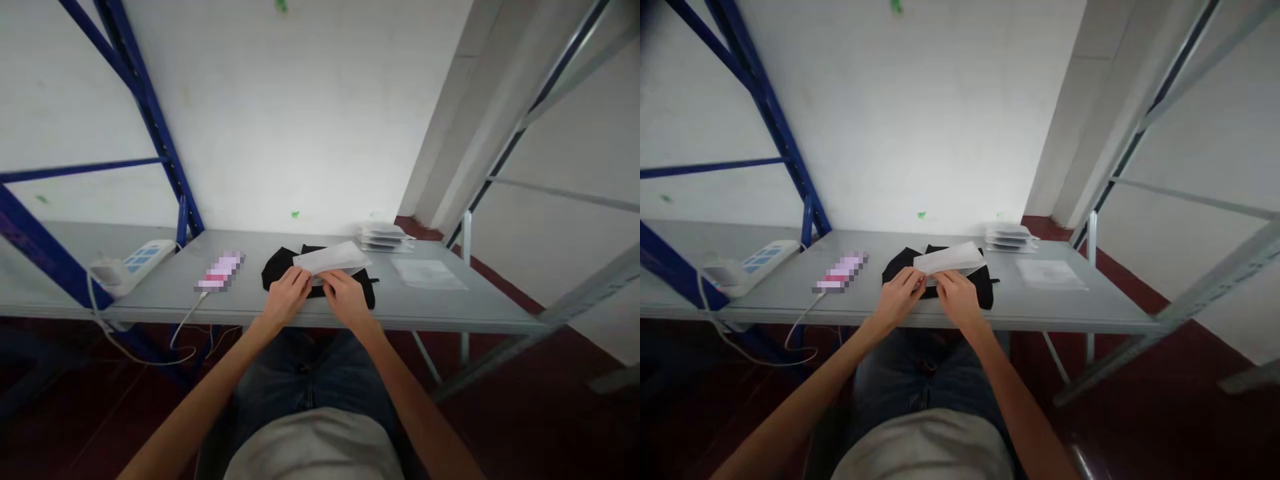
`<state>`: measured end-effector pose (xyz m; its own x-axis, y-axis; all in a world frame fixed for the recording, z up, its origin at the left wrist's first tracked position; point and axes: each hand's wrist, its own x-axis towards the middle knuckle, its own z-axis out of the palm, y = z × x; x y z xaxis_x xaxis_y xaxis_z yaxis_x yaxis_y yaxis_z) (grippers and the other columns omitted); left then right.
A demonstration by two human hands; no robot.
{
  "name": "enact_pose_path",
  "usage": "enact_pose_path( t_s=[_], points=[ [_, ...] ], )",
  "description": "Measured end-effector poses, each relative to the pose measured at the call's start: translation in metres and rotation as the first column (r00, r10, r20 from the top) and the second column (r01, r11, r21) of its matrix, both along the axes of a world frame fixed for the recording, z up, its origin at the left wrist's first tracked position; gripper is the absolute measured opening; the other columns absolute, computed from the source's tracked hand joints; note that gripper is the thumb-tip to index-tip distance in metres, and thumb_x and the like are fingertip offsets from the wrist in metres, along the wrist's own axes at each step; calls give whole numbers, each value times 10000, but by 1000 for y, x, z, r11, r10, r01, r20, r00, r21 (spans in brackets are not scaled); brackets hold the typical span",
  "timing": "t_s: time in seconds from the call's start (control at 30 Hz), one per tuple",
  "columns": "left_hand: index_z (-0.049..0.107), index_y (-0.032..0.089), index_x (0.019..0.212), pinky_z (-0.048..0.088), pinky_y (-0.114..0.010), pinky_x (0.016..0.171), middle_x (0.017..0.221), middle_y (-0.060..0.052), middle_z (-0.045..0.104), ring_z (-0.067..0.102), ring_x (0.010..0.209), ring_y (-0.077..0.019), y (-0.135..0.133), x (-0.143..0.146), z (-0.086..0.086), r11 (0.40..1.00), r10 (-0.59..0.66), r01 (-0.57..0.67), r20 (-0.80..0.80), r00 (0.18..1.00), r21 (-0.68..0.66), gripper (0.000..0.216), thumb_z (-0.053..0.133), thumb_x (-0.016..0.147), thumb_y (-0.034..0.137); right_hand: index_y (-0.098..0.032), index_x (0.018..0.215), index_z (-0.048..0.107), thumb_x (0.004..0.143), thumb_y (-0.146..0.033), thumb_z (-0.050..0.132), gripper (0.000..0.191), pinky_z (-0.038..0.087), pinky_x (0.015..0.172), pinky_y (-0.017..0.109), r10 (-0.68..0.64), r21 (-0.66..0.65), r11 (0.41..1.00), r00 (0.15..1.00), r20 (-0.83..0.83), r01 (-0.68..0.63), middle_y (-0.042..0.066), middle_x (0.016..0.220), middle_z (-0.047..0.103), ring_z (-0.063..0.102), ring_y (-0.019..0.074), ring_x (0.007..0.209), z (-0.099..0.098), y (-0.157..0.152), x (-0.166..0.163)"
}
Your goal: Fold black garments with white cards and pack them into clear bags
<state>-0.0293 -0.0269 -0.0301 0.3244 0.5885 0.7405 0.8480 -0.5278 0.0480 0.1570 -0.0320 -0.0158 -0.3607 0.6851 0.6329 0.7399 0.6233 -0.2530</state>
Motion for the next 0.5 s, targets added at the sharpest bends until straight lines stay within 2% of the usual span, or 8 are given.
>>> enact_pose_path(
  t_s=[0.1,0.17,0.23,0.37,0.5],
  points=[
    [619,209,958,460,-256,650,924,-64,661,661,873,-182,-1,2,-1,1000,12,-12,20,1000,14,181,474,1064,217,-203,1173,729,1048,-200,429,326,559,900,328,-193,-125,970,973,123,209,117,1131,778,726,249,1054,1,9,-5],
    [619,211,958,474,-261,670,925,-62,664,664,867,-182,0,2,-2,1000,19,-20,34,999,20,185,470,1066,219,-177,1151,721,1057,-266,456,295,562,852,338,-263,-158,941,940,218,300,144,1096,778,736,274,1015,5,15,-6],
    [617,214,964,489,-267,694,929,-60,671,667,879,-184,2,1,-3,999,32,-33,39,999,34,185,466,1069,226,-158,1212,693,1043,-338,525,299,561,854,355,-279,-148,933,921,273,327,165,1147,765,729,297,1051,10,22,-8],
    [617,224,1025,502,-280,694,953,-62,689,660,918,-199,1,1,-3,999,52,-52,20,998,17,152,477,1071,259,-152,1308,650,978,-494,647,475,555,897,370,-271,-136,936,911,309,325,183,1233,740,703,320,1139,17,34,-13],
    [637,225,1050,534,-352,814,966,-76,696,642,952,-238,-3,10,8,999,35,-36,41,999,41,155,494,1062,284,-168,1280,673,967,-462,650,430,551,921,375,-247,-172,931,902,355,322,191,1251,731,705,322,1141,21,43,-15]
  ],
)
